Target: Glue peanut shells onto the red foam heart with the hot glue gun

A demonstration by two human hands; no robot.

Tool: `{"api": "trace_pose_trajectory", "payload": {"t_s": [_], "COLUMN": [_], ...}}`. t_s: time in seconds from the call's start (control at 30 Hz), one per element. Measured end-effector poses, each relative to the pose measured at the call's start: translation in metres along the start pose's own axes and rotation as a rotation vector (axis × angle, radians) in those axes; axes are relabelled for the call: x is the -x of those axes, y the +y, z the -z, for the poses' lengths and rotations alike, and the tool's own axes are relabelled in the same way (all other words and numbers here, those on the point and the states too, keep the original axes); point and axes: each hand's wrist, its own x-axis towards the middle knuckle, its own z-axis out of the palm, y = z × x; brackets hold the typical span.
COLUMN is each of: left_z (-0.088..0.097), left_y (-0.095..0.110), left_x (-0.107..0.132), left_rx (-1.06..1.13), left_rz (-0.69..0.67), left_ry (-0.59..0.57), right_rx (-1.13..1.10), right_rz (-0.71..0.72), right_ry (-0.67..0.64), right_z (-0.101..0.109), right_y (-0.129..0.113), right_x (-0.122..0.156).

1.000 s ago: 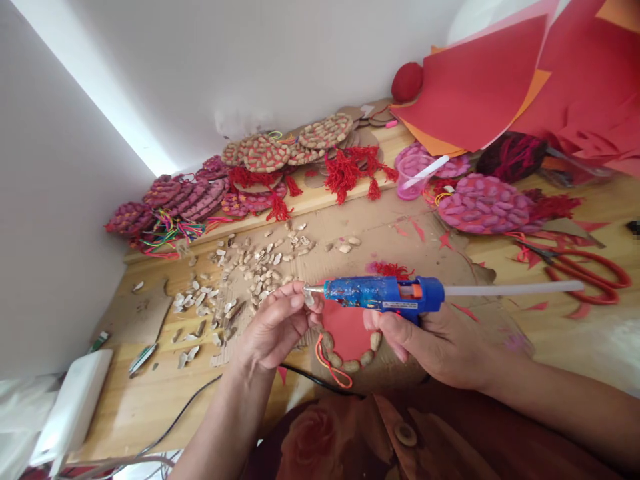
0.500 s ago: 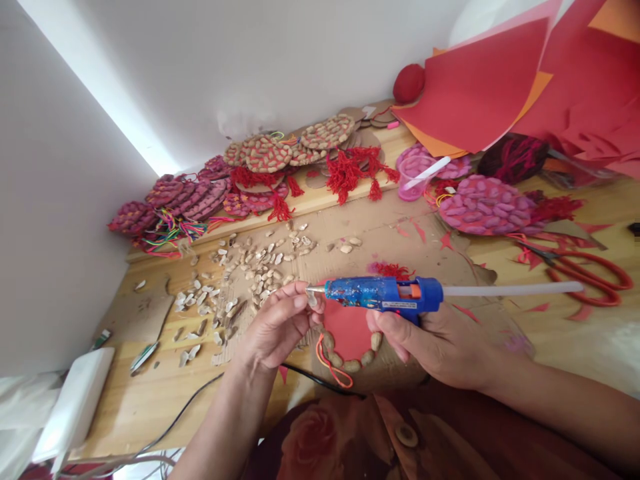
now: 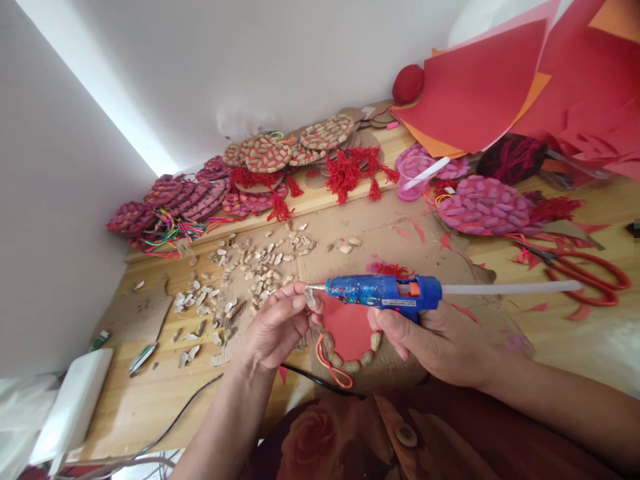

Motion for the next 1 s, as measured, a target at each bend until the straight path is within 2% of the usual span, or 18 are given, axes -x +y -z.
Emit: {"api": "trace_pose_trajectory", "payload": {"t_s": [0.7, 1.0], "left_z": [0.001, -0.002], "left_y": [0.000, 0.000], "left_x": [0.000, 0.000], "left_rx": [-0.030, 0.053], "left_rz": [-0.025, -0.036], "left_ry": [0.002, 0.047], "right_rx": [0.015, -0.003], "right_rz": [-0.006, -0.031], "right_ry": [0.035, 0.117], "right_z": [0.001, -0.002], "right_y": [-0.003, 0.008], "right_x": [-0.002, 0.000]}}
